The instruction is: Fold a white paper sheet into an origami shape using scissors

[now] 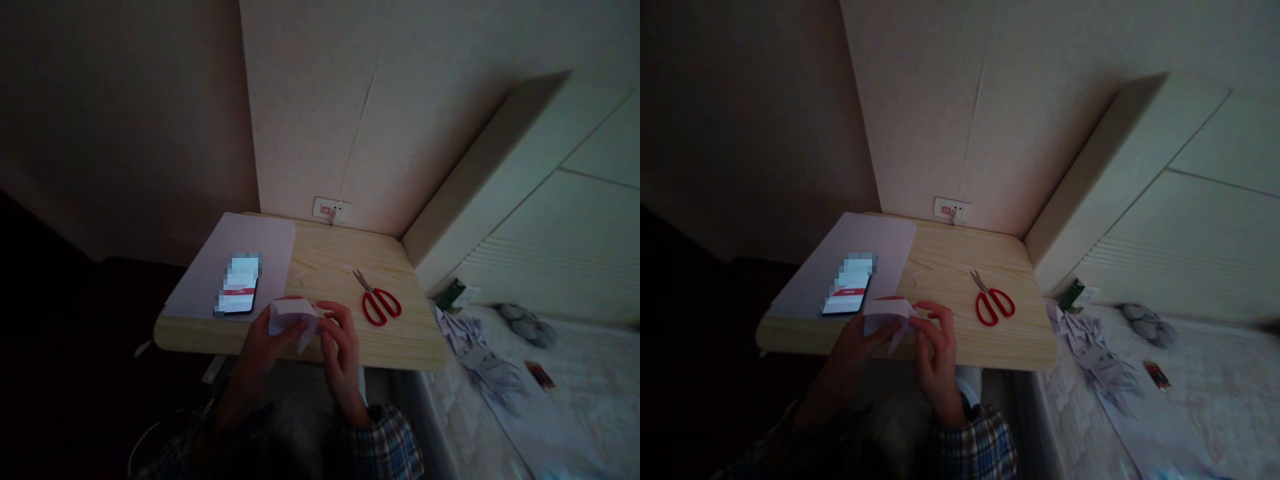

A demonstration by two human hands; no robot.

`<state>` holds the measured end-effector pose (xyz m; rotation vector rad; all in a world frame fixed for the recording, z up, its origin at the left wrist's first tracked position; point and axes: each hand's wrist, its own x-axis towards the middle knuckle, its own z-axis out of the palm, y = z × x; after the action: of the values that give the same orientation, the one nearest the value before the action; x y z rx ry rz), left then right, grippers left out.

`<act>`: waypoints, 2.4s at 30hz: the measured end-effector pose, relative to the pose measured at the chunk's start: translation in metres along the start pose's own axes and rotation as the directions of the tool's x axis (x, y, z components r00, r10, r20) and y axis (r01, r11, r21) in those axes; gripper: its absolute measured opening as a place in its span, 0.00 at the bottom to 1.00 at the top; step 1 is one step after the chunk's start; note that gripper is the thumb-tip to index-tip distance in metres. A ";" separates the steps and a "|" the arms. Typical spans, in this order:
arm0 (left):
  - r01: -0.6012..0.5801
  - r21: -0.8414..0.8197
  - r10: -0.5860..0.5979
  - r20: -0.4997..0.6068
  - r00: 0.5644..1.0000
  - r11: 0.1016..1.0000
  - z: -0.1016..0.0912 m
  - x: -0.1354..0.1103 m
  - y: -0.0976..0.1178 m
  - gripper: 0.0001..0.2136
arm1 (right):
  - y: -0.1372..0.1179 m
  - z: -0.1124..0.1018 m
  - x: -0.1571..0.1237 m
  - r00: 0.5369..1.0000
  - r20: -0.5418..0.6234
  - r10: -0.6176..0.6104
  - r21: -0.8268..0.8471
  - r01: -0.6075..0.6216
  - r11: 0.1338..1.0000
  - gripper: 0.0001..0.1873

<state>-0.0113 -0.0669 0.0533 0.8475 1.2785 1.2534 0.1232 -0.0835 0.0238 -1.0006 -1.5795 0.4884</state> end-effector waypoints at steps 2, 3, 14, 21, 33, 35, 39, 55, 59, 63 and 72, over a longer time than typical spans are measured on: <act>-0.012 -0.003 0.012 0.022 1.000 1.000 0.001 0.000 0.001 0.19 | -0.001 0.000 0.001 0.999 0.006 0.040 0.029 -0.040 0.999 0.15; -0.015 -0.005 0.015 0.032 0.999 1.000 0.001 0.000 0.002 0.19 | -0.002 -0.001 0.002 0.998 0.011 0.064 0.043 -0.065 0.997 0.16; -0.082 0.104 0.084 -0.016 0.996 0.991 -0.001 0.000 0.003 0.12 | -0.008 0.004 0.007 0.976 0.035 0.216 0.064 -0.218 0.974 0.06; -0.165 0.131 0.159 0.056 0.986 0.978 -0.002 -0.001 -0.003 0.11 | 0.002 -0.004 0.007 0.950 -0.119 0.287 0.062 -0.282 0.958 0.08; -0.016 -0.115 0.022 0.056 0.998 0.993 0.000 -0.003 -0.006 0.16 | -0.008 -0.001 0.004 0.996 0.031 0.078 -0.084 -0.075 0.994 0.16; 0.010 -0.186 -0.002 0.044 0.999 0.983 0.001 -0.004 -0.005 0.15 | -0.007 -0.004 0.003 0.996 0.074 0.055 -0.097 -0.048 0.994 0.17; 0.056 -0.277 -0.042 0.059 0.997 0.959 0.002 -0.005 -0.004 0.17 | -0.008 -0.011 0.005 0.994 0.103 0.030 -0.039 -0.026 0.999 0.13; -0.230 0.004 0.230 0.068 0.971 0.973 -0.006 -0.001 -0.002 0.08 | -0.007 -0.011 0.011 0.884 -0.088 0.459 0.161 -0.443 0.882 0.06; -0.342 -0.012 0.341 0.136 0.930 0.940 -0.007 -0.006 0.002 0.07 | -0.003 -0.009 0.008 0.870 -0.141 0.473 0.174 -0.448 0.877 0.03; -0.395 0.019 0.384 0.194 0.903 0.918 -0.007 -0.007 -0.001 0.12 | -0.002 -0.008 0.008 0.869 -0.078 0.489 0.215 -0.464 0.859 0.03; -0.405 0.054 0.375 0.283 0.883 0.913 -0.012 -0.003 -0.004 0.15 | -0.006 -0.011 0.011 0.862 0.059 0.503 0.280 -0.498 0.821 0.04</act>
<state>-0.0213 -0.0729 0.0486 1.3608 0.9931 1.3303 0.1313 -0.0803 0.0380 -1.1867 -1.1686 1.0410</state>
